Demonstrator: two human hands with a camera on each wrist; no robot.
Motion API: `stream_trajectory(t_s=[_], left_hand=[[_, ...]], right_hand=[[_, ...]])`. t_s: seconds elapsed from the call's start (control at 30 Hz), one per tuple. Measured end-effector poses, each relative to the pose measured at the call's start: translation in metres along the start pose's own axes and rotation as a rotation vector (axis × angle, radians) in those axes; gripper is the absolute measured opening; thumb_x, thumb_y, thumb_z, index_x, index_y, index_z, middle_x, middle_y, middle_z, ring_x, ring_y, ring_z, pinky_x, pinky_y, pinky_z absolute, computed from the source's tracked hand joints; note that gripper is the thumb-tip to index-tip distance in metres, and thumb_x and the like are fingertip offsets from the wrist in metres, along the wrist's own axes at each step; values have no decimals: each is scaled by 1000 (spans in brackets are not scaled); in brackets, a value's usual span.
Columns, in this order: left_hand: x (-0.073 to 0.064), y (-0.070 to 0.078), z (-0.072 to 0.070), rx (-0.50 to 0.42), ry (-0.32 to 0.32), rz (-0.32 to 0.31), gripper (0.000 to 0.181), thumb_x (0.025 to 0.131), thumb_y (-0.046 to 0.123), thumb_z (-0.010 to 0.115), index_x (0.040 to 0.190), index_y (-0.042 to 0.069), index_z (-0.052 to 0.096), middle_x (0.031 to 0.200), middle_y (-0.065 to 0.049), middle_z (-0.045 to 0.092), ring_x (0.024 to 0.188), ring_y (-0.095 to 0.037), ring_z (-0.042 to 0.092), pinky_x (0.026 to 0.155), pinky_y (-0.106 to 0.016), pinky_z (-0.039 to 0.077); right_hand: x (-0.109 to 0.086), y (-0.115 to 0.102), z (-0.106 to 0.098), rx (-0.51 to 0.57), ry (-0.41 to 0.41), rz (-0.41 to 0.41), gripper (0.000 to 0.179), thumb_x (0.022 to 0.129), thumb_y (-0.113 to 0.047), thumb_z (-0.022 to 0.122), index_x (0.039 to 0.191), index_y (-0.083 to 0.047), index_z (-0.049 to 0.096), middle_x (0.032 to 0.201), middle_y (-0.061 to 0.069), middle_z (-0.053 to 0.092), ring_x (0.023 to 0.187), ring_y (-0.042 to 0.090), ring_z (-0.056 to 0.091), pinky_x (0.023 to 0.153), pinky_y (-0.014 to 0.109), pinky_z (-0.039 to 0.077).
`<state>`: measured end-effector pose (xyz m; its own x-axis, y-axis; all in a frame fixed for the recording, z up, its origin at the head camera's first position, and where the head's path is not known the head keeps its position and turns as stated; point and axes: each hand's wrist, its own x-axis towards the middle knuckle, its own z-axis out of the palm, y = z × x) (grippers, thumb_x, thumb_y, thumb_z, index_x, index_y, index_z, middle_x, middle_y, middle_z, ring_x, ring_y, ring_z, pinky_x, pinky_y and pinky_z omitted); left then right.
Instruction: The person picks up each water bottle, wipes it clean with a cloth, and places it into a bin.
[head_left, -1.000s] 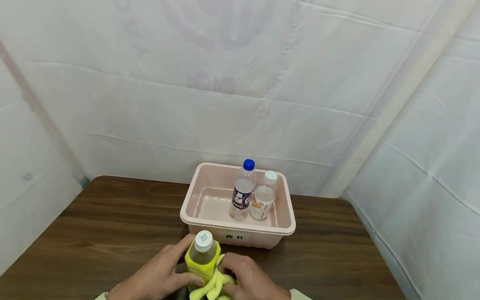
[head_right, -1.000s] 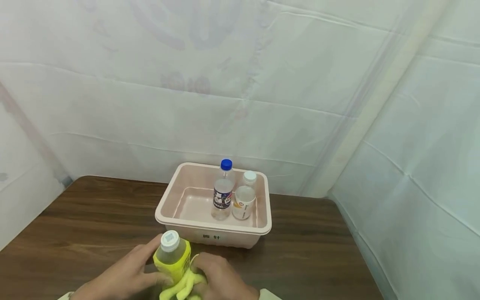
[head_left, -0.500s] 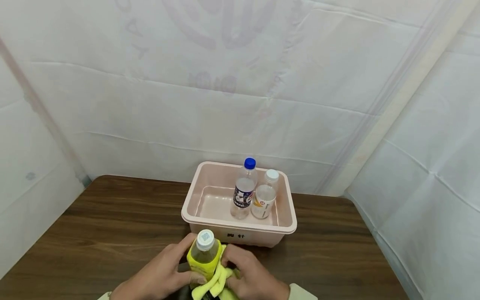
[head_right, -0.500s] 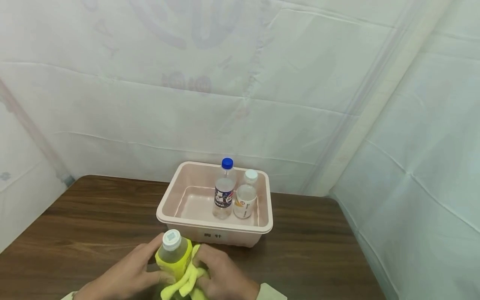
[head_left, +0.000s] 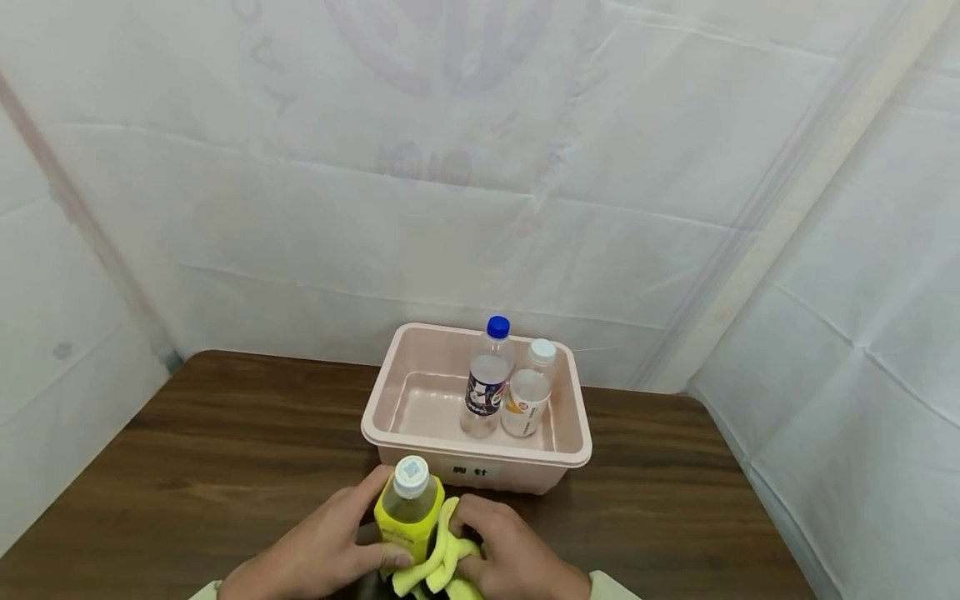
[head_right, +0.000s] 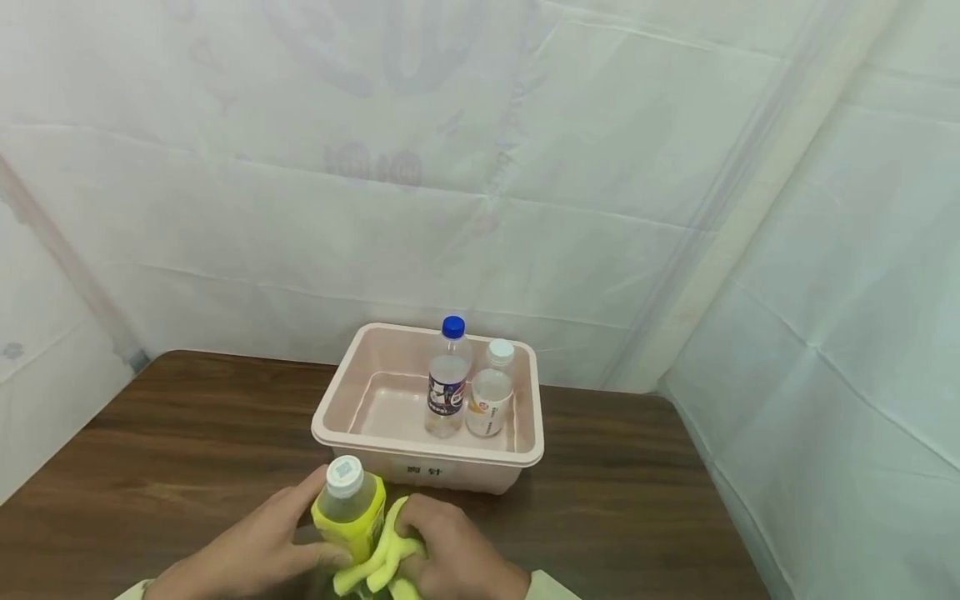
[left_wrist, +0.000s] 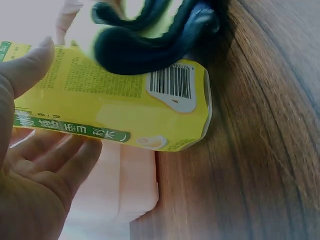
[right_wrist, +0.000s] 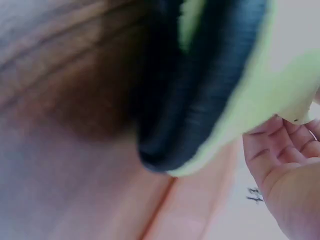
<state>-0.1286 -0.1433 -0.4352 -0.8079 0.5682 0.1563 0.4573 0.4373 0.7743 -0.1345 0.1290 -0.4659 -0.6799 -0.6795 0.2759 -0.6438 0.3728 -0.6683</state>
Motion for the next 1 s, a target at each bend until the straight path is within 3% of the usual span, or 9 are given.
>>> stream_trajectory(t_s=[0.13,0.27,0.33,0.5,0.57,0.73,0.83,1.0], left_hand=[[-3,3,1,-3,25,-58,87,86,55,81,155,32,35,140,10,60,123,-4,58,101,-29,53],[-2,13,3,13,99,-129,107,78,56,87,162,30,26,148,5,54,128,-10,56,103,-42,53],[0,20,5,21,143,-165,109,75,56,89,161,27,28,147,4,55,126,-11,57,102,-43,53],[7,37,14,21,188,-211,101,75,60,88,151,19,36,130,4,61,107,-4,62,90,-32,56],[8,40,17,52,213,-186,94,76,60,87,147,19,41,125,7,60,102,-1,61,87,-30,56],[8,42,19,203,293,-34,74,82,53,86,141,24,53,126,15,53,103,3,56,87,-29,57],[7,41,17,236,278,16,67,87,54,82,141,27,54,127,16,54,105,3,55,87,-29,58],[8,41,14,204,223,28,61,90,52,79,141,26,56,127,15,56,107,2,56,88,-29,59]], right_hand=[[-3,-6,-9,17,67,-47,36,78,9,74,94,-18,55,91,-7,56,86,-3,47,77,15,50],[-6,-11,-17,34,129,-82,43,72,15,70,94,-18,55,91,-6,55,87,-2,49,75,19,52],[-7,-12,-20,42,145,-97,44,71,16,70,94,-18,54,91,-5,55,87,-1,49,74,20,52],[-7,-13,-24,63,151,-128,44,73,17,70,96,-16,54,91,-3,56,87,-1,49,73,20,52],[-7,-13,-26,69,159,-141,44,73,17,70,97,-16,55,92,-3,57,88,-1,50,75,19,53],[-8,-15,-34,103,204,-195,47,70,20,68,100,-15,57,98,0,62,95,5,56,85,22,56],[-7,-17,-39,123,226,-228,49,70,22,67,103,-14,60,103,2,64,99,10,59,90,26,58],[-1,-22,-46,79,253,-291,50,70,21,67,105,-13,61,105,2,65,99,12,60,90,25,57]])
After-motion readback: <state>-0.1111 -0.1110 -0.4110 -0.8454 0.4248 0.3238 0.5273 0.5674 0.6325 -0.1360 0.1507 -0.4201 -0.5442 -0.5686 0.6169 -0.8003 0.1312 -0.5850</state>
